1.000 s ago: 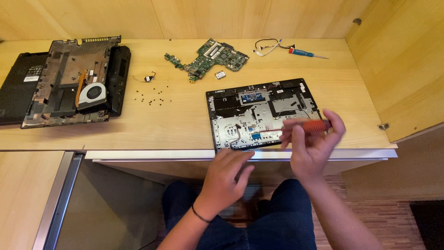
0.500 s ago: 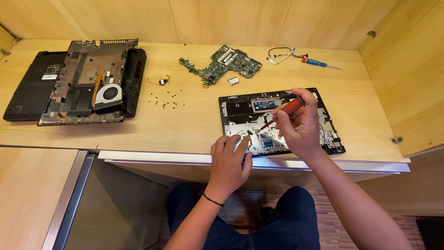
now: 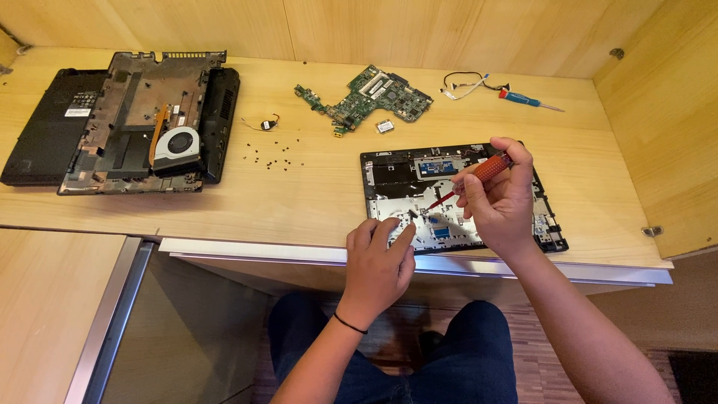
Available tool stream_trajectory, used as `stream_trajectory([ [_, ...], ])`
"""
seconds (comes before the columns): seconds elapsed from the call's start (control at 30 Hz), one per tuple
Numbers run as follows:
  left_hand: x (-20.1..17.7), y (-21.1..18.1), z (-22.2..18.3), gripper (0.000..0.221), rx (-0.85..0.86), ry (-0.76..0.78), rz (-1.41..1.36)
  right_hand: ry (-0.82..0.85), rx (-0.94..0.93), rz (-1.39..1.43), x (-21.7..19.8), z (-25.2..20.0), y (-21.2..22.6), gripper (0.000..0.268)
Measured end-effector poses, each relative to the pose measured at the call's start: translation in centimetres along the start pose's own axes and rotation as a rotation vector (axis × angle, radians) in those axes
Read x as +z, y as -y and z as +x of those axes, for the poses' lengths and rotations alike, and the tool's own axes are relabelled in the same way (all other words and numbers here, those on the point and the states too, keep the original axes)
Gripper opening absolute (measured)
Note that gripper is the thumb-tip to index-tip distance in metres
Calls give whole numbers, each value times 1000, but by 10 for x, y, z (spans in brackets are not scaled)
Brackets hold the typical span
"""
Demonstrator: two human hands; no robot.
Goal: The person is disassembling a laptop, specifically removing the motherboard and disconnecting internal ribbon cables and wires.
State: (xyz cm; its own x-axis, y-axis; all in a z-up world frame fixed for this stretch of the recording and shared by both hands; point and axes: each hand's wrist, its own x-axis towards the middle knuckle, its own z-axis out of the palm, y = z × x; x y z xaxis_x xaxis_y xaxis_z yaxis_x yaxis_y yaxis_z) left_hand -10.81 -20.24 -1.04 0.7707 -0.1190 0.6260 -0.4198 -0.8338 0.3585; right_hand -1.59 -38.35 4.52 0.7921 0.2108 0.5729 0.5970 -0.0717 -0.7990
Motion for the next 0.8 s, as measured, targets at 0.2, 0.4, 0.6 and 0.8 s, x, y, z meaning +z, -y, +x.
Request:
stream_trajectory([
  [0.2, 1, 0, 0, 29, -5, -1, -3, 9, -16, -19, -1, 2, 3, 48],
  [0.4, -1, -2, 1, 28, -12, -6, -12, 22, -23, -28, 2, 1, 1, 48],
  [0.6, -25, -12, 21, 32, -191, 96, -199, 196, -54, -109, -1, 6, 3, 44],
  [0.8, -6, -4, 40, 24, -200, 164, -124, 238, -122, -358, 1, 20, 12, 40],
])
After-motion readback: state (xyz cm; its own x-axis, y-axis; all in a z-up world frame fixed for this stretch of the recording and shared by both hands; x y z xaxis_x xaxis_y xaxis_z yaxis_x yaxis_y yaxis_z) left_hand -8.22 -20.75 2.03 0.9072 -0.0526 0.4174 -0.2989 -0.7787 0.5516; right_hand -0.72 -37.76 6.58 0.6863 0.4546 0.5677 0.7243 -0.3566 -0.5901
